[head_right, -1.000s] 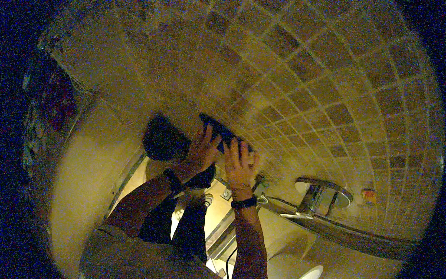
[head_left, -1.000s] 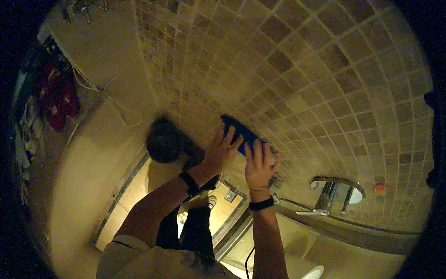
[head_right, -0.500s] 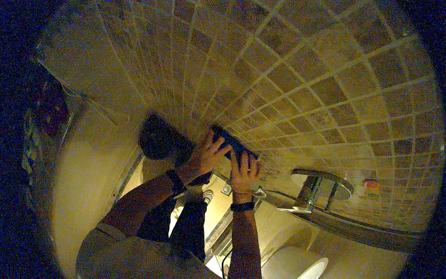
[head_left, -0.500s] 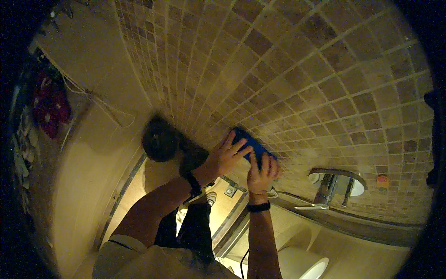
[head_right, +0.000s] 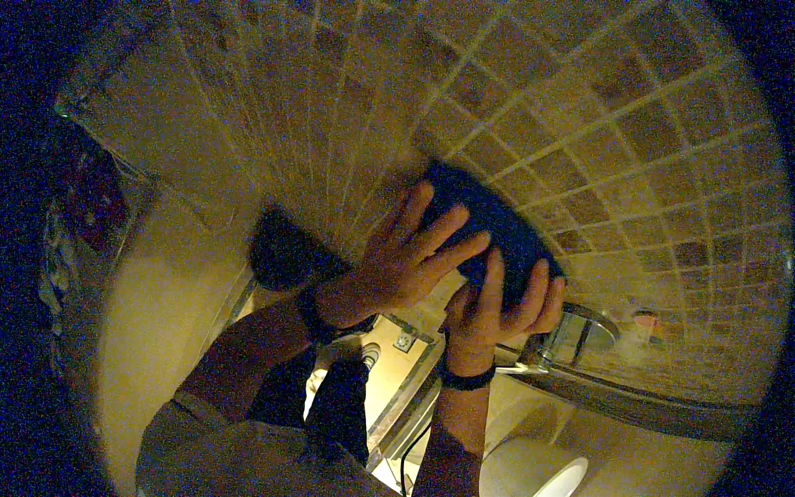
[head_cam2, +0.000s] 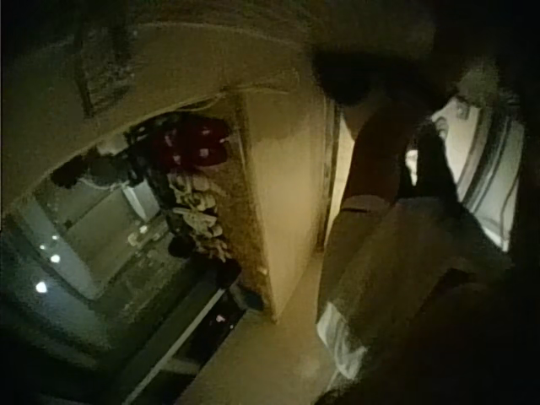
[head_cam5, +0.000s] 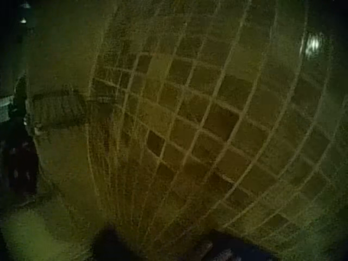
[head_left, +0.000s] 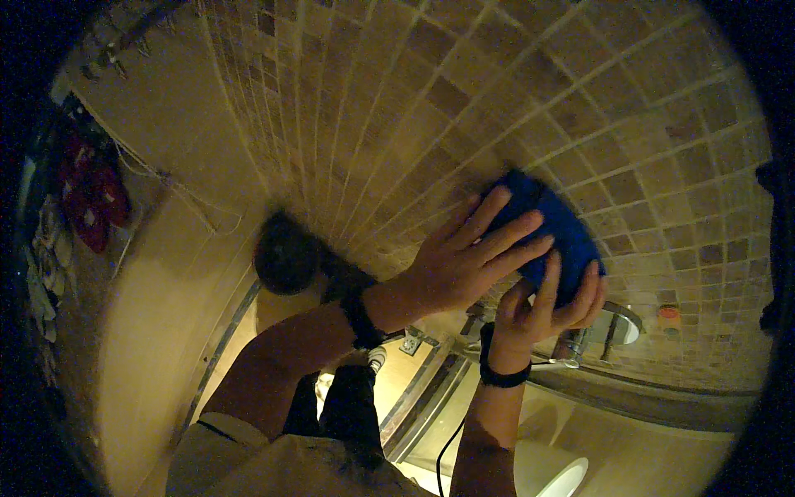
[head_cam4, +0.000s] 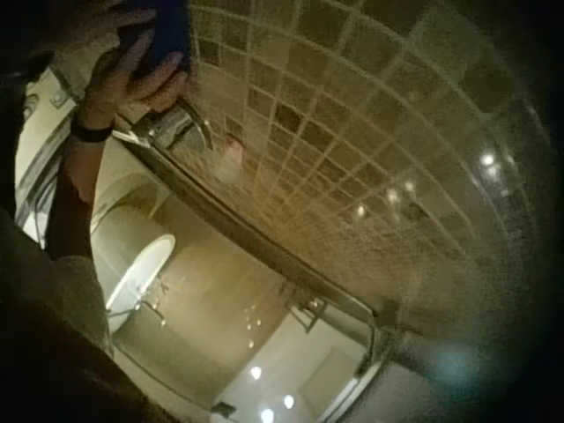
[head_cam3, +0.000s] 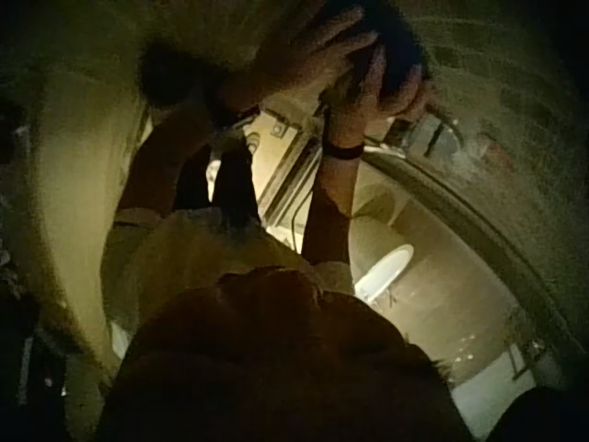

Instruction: The person wipes the bathtub, tiled walls, and glass shower door using a blue cloth. They move around the bathroom to reach different surfaces, including the shower handle and tiled wall sections, then return to wipe the tub again.

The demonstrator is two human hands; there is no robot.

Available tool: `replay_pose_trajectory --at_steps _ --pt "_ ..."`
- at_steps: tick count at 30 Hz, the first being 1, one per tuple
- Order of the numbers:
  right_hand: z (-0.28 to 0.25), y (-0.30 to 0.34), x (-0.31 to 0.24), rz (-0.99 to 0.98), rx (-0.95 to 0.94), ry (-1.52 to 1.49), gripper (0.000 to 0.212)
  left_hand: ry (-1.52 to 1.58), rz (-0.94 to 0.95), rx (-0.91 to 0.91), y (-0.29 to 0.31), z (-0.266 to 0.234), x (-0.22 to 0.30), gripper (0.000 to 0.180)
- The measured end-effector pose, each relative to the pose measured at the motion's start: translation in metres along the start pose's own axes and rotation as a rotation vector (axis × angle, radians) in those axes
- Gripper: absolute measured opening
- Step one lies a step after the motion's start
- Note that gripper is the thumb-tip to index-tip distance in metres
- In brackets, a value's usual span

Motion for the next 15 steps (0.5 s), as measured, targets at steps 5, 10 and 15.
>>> replay_pose_trajectory --at_steps 5,10,15 --pt "0.018 0.008 -0.018 -0.098 0.069 -0.023 0.023 -0.076 0.044 0.086 0.007 0.003 -0.020 0.042" --pt "0.039 0.063 -0.040 -0.280 -0.222 -0.005 0.028 -0.065 -0.108 -0.159 0.087 0.008 -0.045 0.045" --pt "0.017 0.003 -0.038 -0.222 -0.035 0.021 0.031 -0.104 -0.051 -0.093 0.027 -0.025 -0.036 0.045"
Point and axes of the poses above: each hand's wrist, its own y-axis away from the middle knuckle, its own z-axis out of the palm, x = y × z, the point moved 4 cm from there along -y, towards the middle knuckle
